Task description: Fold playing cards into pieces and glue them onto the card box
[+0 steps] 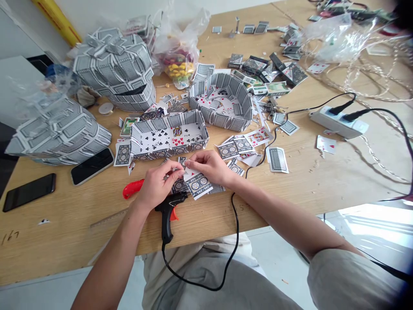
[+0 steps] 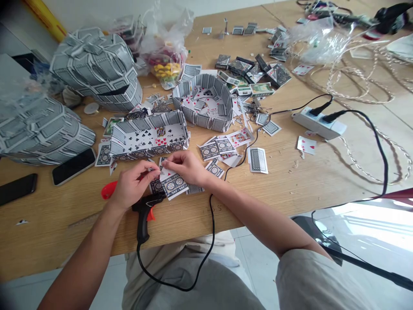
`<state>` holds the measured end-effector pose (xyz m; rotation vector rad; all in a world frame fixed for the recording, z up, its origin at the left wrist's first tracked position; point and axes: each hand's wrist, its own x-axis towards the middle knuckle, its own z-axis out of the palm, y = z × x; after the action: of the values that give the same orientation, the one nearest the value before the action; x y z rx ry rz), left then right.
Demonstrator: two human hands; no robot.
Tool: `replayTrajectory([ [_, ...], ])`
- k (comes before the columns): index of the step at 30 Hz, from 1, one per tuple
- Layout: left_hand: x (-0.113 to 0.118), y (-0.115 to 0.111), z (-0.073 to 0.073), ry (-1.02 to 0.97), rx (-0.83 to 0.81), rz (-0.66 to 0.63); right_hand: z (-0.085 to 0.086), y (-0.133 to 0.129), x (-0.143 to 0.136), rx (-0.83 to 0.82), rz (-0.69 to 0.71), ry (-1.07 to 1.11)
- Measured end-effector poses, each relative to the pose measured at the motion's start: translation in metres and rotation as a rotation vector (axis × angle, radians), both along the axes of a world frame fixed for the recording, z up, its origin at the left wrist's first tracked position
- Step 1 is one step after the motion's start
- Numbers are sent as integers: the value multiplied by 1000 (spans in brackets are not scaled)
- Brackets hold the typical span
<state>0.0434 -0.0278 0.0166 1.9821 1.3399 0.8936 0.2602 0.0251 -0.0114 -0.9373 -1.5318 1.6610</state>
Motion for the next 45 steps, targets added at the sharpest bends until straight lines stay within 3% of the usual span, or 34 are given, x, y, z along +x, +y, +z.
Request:
replayTrajectory([
  [26,-5,1,0,-166,-231,-4,2,-3,-3,47,-82,16],
  [31,-9,3,6,-385,-313,49,0,2,1,121,-154,-26],
  [35,-13,8,11,-658,-279,179,-1,6,4,172,-197,-55],
  [37,-12,10,17,-706,-231,244,-1,6,3,142,-184,-40],
  [40,-3,13,35,-623,-162,265,0,6,-1,30,-143,43],
  [45,49,38,80,-394,-45,90,-7,9,-8,-83,-122,184],
])
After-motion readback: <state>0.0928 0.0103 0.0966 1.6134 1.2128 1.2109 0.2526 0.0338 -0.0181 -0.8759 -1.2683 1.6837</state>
